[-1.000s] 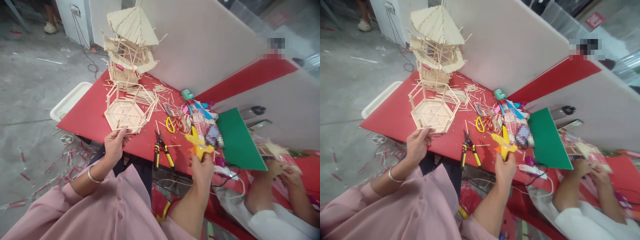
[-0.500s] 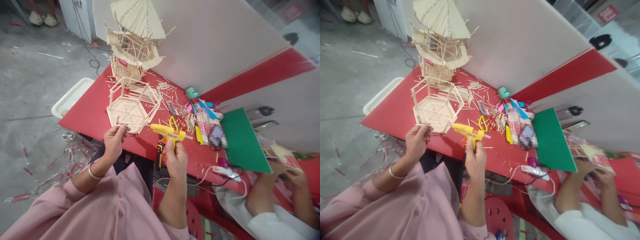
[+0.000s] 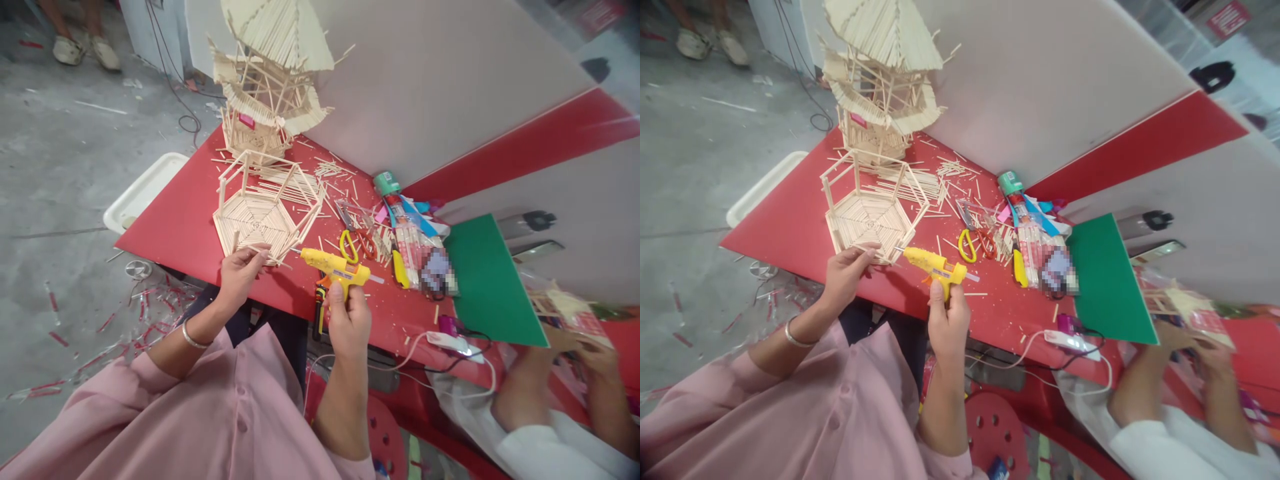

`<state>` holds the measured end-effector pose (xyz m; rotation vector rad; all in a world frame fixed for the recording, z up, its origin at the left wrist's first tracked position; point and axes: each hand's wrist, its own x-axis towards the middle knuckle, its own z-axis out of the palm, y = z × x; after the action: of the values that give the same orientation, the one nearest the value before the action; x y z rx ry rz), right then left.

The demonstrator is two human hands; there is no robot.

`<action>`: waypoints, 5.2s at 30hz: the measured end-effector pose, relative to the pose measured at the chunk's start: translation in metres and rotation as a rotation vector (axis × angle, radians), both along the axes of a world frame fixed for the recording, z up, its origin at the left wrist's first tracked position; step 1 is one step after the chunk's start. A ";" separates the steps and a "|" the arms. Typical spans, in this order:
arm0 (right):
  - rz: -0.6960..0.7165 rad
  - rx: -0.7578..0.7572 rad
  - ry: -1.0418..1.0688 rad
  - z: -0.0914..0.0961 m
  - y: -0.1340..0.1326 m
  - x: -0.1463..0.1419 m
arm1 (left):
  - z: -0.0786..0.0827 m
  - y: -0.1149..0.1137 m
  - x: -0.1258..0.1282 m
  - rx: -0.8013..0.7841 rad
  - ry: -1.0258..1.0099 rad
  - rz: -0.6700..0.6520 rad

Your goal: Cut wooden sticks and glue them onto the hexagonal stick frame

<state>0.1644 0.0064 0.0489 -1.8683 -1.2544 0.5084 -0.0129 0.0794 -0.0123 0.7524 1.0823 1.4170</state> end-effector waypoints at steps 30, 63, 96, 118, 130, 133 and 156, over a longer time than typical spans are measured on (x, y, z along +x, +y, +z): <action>-0.028 0.085 -0.190 0.004 -0.003 -0.006 | 0.002 0.002 -0.003 -0.042 -0.080 -0.001; -0.089 0.132 -0.255 0.009 -0.002 0.000 | 0.000 0.002 -0.004 -0.020 -0.068 -0.008; 0.135 0.317 -0.764 0.043 0.000 -0.006 | -0.002 0.000 -0.010 -0.096 -0.285 -0.029; 0.166 0.255 -0.803 0.047 0.007 -0.008 | 0.003 -0.001 -0.008 -0.084 -0.357 -0.001; 0.154 0.279 -0.656 0.034 0.007 -0.004 | 0.010 -0.006 -0.012 -0.057 -0.286 -0.083; 0.139 0.290 -0.576 0.031 0.003 -0.005 | 0.013 -0.010 -0.011 -0.043 -0.293 -0.072; -0.092 0.305 -0.077 0.016 -0.008 -0.007 | 0.031 -0.006 0.004 -0.032 -0.384 0.146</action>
<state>0.1576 -0.0015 0.0651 -1.6895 -1.2150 0.1843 -0.0091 0.0733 0.0186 0.3610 0.8696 1.5853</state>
